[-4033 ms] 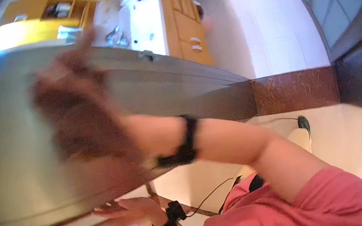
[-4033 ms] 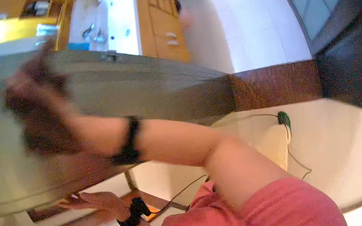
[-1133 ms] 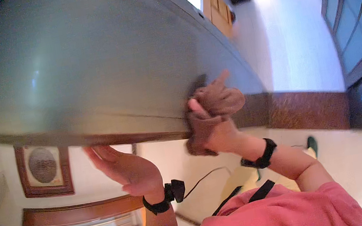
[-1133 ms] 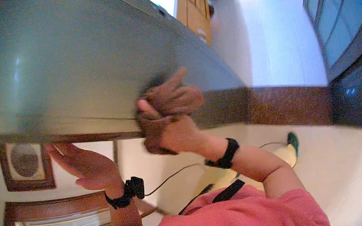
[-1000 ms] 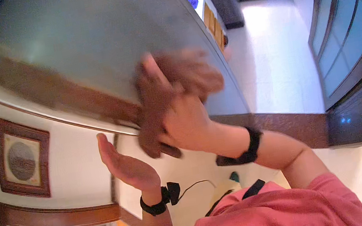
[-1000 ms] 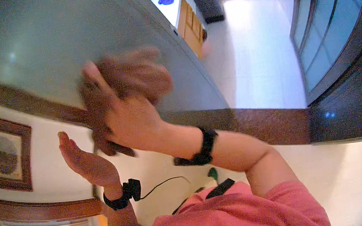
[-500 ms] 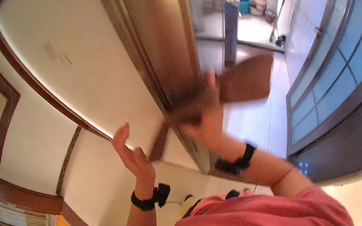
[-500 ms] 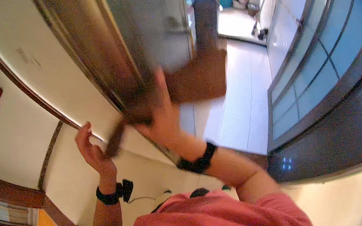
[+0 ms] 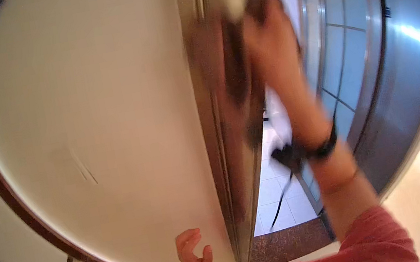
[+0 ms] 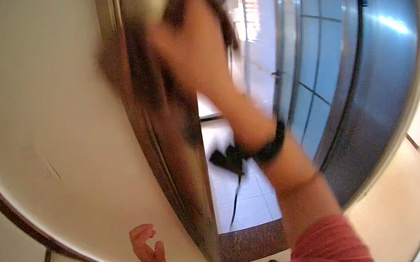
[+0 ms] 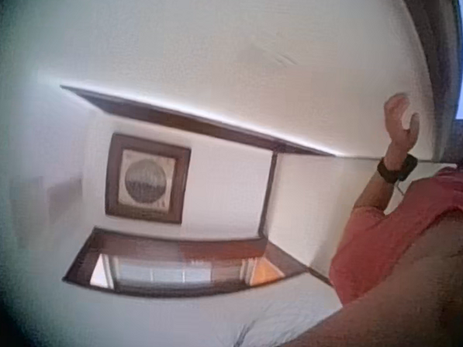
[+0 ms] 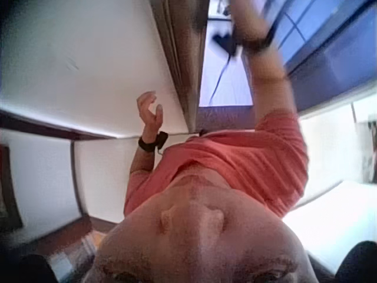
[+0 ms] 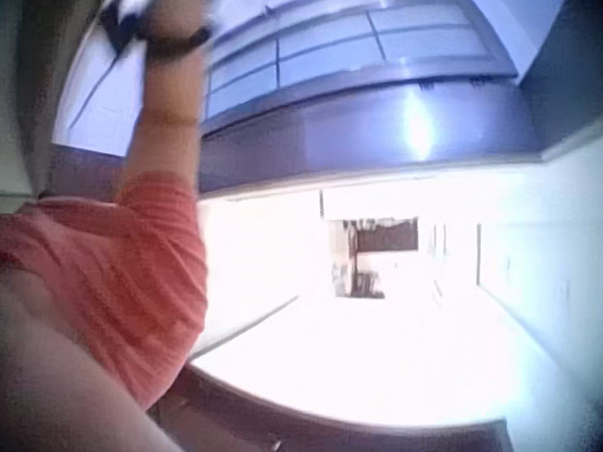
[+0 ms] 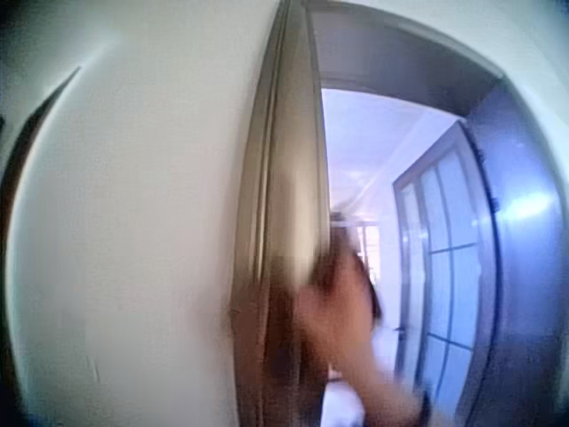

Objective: Cleaning the glass panels and frame of a shower door using a brown cloth.

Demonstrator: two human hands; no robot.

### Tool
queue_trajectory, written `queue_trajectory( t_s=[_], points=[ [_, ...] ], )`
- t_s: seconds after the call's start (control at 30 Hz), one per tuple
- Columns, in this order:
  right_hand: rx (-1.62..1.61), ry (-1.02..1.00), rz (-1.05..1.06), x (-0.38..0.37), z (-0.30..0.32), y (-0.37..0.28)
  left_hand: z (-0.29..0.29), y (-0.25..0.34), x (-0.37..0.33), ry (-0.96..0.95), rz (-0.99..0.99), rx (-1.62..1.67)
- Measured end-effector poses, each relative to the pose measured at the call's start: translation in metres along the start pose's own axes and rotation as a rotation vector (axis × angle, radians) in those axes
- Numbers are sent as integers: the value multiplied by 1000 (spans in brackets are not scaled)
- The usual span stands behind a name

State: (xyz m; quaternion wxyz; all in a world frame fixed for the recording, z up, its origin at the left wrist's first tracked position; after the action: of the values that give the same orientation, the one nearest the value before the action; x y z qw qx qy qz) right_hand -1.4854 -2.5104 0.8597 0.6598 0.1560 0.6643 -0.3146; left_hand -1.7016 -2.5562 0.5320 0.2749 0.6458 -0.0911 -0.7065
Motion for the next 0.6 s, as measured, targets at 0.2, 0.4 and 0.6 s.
queue_trajectory(
  t_s=[0.2,0.4,0.6],
  points=[
    [234,4,81,-221,26,-42,30,-6,-54,-220,-94,154],
    [141,114,-254,-22,0,-7,40,-21,-45,-257,-14,201],
    [73,5,-223,231,-10,20,36,-15,-39,-347,-155,209]
  ],
)
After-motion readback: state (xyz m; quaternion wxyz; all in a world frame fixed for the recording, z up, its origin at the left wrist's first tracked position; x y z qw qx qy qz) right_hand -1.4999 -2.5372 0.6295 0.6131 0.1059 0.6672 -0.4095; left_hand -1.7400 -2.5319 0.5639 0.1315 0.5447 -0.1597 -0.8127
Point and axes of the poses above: each hand's wrist, its own x-axis away from the middle knuckle, its own z-axis out of the back of the hand, y = z × x, the point moved 6 cm from there along -x, towards the middle knuckle, and after that the axes turned 4 degrees about z, right-handed, at the moved point
